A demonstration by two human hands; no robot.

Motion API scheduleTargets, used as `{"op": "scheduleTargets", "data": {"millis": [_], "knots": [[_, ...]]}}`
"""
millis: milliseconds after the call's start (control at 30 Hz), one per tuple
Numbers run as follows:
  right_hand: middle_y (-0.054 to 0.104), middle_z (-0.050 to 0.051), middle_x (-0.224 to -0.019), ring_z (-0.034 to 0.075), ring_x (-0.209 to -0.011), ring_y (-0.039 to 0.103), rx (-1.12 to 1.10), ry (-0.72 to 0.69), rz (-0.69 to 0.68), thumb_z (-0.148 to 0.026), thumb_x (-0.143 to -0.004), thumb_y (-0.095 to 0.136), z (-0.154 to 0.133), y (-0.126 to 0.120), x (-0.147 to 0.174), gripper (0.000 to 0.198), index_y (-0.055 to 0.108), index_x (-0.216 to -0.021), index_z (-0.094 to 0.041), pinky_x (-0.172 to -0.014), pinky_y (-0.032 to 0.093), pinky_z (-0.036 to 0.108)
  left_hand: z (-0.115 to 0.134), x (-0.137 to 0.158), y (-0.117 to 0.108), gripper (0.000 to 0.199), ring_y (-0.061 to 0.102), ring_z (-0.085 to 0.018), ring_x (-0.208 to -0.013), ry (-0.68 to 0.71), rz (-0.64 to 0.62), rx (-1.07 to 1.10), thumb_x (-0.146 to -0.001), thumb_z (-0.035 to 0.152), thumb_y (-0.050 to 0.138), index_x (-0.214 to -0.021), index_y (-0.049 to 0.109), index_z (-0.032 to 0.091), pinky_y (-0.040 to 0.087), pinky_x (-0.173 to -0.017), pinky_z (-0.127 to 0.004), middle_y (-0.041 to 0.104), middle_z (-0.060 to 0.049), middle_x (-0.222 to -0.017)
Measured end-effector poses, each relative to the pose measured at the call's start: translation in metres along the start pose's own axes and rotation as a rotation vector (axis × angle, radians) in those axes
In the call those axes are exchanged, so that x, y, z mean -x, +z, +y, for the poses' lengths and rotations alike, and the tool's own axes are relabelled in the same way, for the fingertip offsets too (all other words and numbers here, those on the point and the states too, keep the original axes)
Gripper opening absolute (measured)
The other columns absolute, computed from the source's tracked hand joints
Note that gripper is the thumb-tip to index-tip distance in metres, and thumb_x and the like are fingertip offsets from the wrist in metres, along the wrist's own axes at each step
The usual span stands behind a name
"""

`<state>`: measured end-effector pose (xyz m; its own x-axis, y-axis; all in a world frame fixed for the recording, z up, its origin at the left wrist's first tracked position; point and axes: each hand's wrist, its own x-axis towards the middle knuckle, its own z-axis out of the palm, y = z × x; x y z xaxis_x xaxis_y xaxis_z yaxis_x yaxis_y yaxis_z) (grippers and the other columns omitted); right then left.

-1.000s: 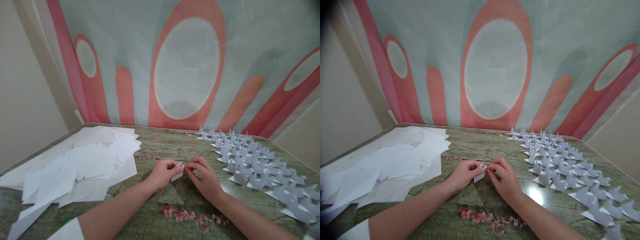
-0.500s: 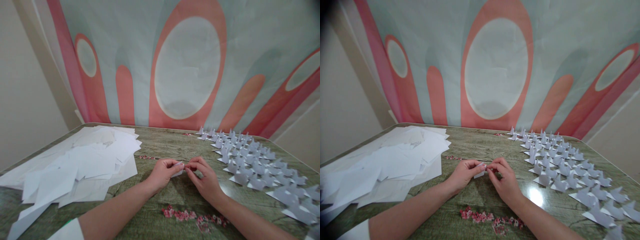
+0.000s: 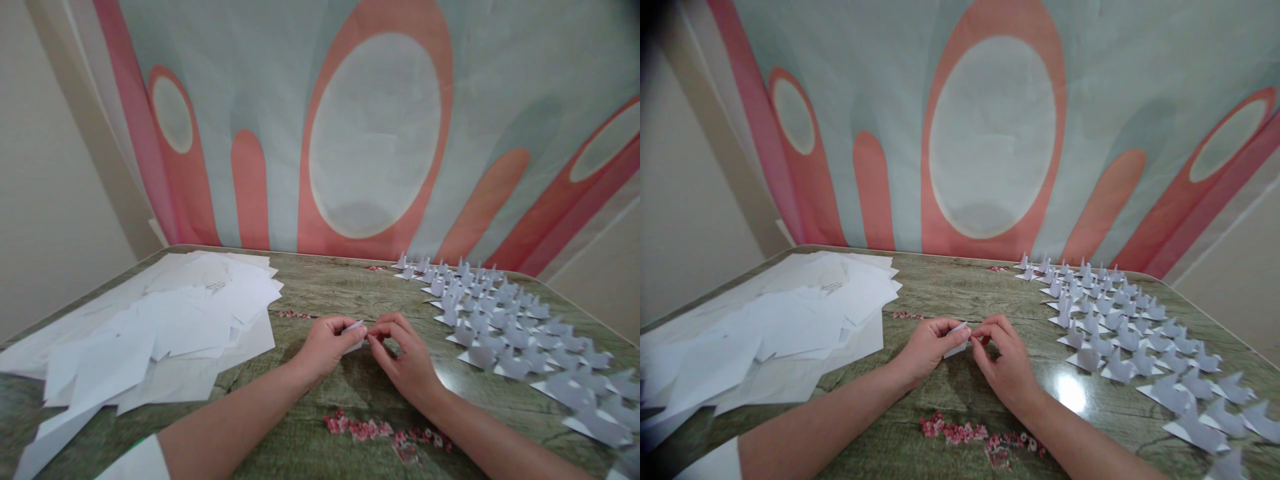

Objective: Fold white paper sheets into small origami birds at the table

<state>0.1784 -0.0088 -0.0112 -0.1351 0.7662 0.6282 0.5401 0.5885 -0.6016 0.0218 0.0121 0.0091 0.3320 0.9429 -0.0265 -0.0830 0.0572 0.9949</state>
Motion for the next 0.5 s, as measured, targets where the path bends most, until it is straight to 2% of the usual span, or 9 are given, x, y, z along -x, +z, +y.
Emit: {"op": "scheduleTargets", "data": {"millis": [267,500], "knots": [[0.051,0.004,-0.083,0.015,-0.071,0.051,-0.054,0.038,-0.018,-0.020,-0.081,0.054,-0.0022,0.0014,0.0021,0.003,0.057,-0.080,-0.020,-0.063,0.045,0.028,-0.0038,-0.0032,-0.0034,0.033,0.043,-0.008,-0.055,-0.001,0.031,0.088,-0.062,0.041,0.072,-0.070,0.063,0.011,0.032,-0.054,-0.019,0.055,0.001,-0.061],[0.051,0.004,-0.083,0.015,-0.071,0.051,-0.112,0.098,-0.074,-0.022,-0.083,0.053,-0.0071,0.0014,0.0027,0.005,0.057,-0.083,-0.019,-0.066,0.045,0.029,0.0001,-0.0012,-0.0027,0.034,0.047,-0.010,-0.063,0.016,0.003,0.086,-0.068,0.043,0.068,-0.077,0.066,0.010,0.035,-0.060,-0.021,0.060,-0.003,-0.071]]}}
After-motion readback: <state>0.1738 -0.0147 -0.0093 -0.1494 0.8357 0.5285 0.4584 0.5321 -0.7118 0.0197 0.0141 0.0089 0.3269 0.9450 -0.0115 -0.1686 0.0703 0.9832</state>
